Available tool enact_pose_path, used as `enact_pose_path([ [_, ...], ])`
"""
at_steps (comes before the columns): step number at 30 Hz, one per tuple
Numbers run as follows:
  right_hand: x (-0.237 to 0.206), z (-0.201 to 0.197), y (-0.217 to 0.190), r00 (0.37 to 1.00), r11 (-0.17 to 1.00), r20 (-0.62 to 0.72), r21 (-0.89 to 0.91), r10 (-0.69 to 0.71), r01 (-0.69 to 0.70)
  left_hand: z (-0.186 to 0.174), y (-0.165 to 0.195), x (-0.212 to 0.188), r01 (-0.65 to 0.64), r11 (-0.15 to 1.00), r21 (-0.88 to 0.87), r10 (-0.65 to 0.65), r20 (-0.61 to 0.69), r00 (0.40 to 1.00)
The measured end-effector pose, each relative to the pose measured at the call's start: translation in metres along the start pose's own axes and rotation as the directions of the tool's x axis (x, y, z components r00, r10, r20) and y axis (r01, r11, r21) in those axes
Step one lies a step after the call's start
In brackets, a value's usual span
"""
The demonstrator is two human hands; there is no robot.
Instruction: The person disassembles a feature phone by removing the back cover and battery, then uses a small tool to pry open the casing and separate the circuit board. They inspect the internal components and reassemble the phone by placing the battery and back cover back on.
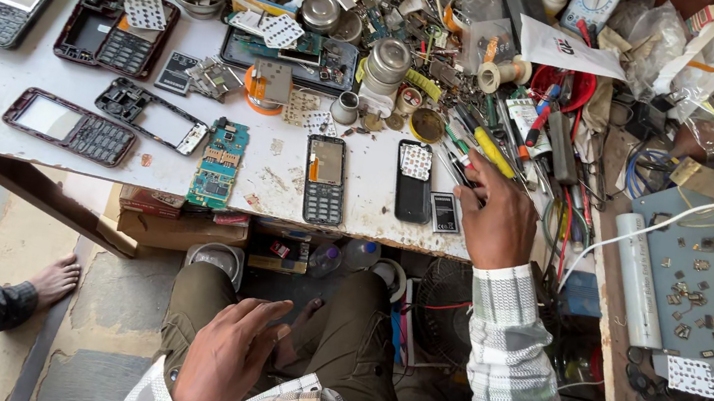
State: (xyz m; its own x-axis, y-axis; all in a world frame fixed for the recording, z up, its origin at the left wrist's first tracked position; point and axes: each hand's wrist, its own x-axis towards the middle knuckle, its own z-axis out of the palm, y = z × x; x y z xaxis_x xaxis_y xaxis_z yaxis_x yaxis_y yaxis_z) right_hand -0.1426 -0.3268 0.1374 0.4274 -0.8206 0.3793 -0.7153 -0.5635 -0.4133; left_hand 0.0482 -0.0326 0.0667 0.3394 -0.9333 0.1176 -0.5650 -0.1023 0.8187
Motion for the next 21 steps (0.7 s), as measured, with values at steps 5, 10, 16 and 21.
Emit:
enact_pose_path([
  [5,-0.005,-0.001,0.004,0.999,0.998,0.008,-0.056,-0.039,0.039,0.000,0.000,0.000,0.028,1.000,0.012,-0.028,0.025,0.999],
  [10,0.000,-0.002,0.015,0.995,0.996,0.046,-0.041,0.083,-0.081,0.001,0.004,0.002,0.049,0.999,0.007,-0.050,0.045,0.998],
  [16,0.005,0.013,0.003,0.989,0.989,0.051,0.046,-0.140,0.138,0.001,0.006,0.003,0.054,0.998,0.011,-0.055,0.052,0.997],
  [21,0.014,0.020,-0.017,0.967,0.973,0.148,-0.070,-0.207,0.219,0.001,0.006,-0.001,0.025,1.000,0.016,-0.026,0.009,1.000],
])
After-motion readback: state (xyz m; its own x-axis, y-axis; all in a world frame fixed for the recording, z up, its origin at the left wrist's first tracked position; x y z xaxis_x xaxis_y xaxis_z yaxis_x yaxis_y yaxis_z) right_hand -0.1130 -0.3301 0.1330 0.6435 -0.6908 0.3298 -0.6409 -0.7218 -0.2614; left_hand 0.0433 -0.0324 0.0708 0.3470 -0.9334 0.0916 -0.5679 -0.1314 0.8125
